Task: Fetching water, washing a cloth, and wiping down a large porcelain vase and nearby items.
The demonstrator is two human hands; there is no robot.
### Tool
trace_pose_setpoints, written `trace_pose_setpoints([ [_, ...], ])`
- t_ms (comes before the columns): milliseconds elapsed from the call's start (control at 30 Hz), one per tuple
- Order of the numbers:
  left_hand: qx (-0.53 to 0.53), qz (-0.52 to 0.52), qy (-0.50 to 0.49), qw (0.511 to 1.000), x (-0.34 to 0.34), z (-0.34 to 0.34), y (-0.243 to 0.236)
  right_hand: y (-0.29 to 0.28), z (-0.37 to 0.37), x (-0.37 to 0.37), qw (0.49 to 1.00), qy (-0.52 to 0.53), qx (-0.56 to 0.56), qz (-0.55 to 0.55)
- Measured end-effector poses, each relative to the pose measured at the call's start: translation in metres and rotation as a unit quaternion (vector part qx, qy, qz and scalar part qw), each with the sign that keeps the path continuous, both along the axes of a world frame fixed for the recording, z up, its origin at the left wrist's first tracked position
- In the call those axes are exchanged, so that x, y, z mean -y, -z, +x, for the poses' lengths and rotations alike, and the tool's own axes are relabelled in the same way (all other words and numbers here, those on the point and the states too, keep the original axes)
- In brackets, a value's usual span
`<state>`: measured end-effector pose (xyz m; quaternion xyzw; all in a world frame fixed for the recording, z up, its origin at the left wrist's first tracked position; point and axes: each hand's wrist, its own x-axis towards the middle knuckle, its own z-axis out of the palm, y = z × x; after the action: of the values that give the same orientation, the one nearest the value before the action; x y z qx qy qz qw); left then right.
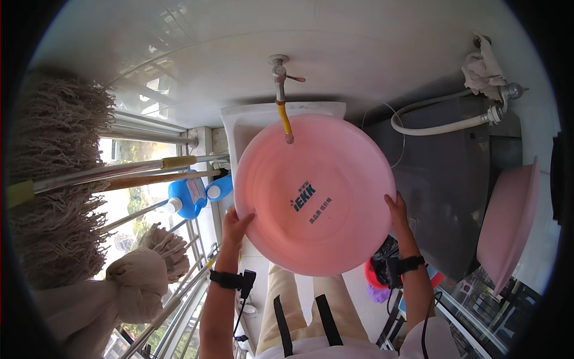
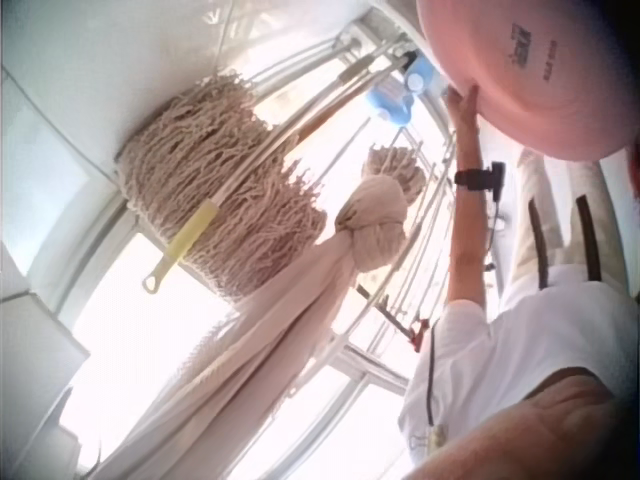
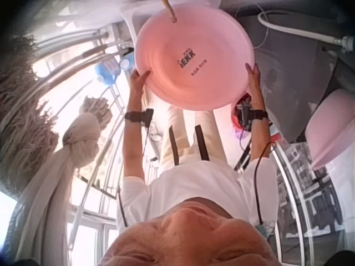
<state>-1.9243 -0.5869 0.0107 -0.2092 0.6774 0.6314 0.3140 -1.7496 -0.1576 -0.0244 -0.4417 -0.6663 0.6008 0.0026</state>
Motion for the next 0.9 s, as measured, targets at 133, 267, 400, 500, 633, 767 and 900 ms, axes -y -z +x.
trace_pose_setpoints([
  [133, -0.070, 0.047, -0.101, 0.991, 0.043, -0.007, -0.006, 0.018, -0.074, 0.037, 0.994, -0.024, -0.072, -0.078],
  [267, -0.097, 0.072, -0.189, 0.974, 0.062, 0.041, -0.012, 0.032, -0.059, 0.092, 0.984, -0.041, -0.086, -0.148],
  [400, -0.050, 0.029, -0.277, 0.959, 0.046, 0.108, -0.002, 0.034, -0.010, 0.117, 0.974, 0.019, -0.093, -0.207],
  [500, -0.011, 0.042, -0.327, 0.944, 0.049, 0.132, 0.018, 0.048, -0.002, 0.113, 0.969, 0.029, -0.101, -0.225],
  [633, -0.056, 0.005, -0.325, 0.944, 0.030, 0.119, 0.018, 0.052, -0.034, 0.082, 0.966, -0.150, -0.065, 0.200],
  [767, -0.060, -0.036, -0.297, 0.952, 0.024, 0.110, 0.007, 0.017, -0.132, 0.114, 0.791, -0.464, -0.160, 0.364],
  [900, -0.100, -0.050, -0.309, 0.945, 0.010, 0.106, -0.001, 0.109, -0.175, 0.129, 0.647, -0.660, -0.160, 0.347],
])
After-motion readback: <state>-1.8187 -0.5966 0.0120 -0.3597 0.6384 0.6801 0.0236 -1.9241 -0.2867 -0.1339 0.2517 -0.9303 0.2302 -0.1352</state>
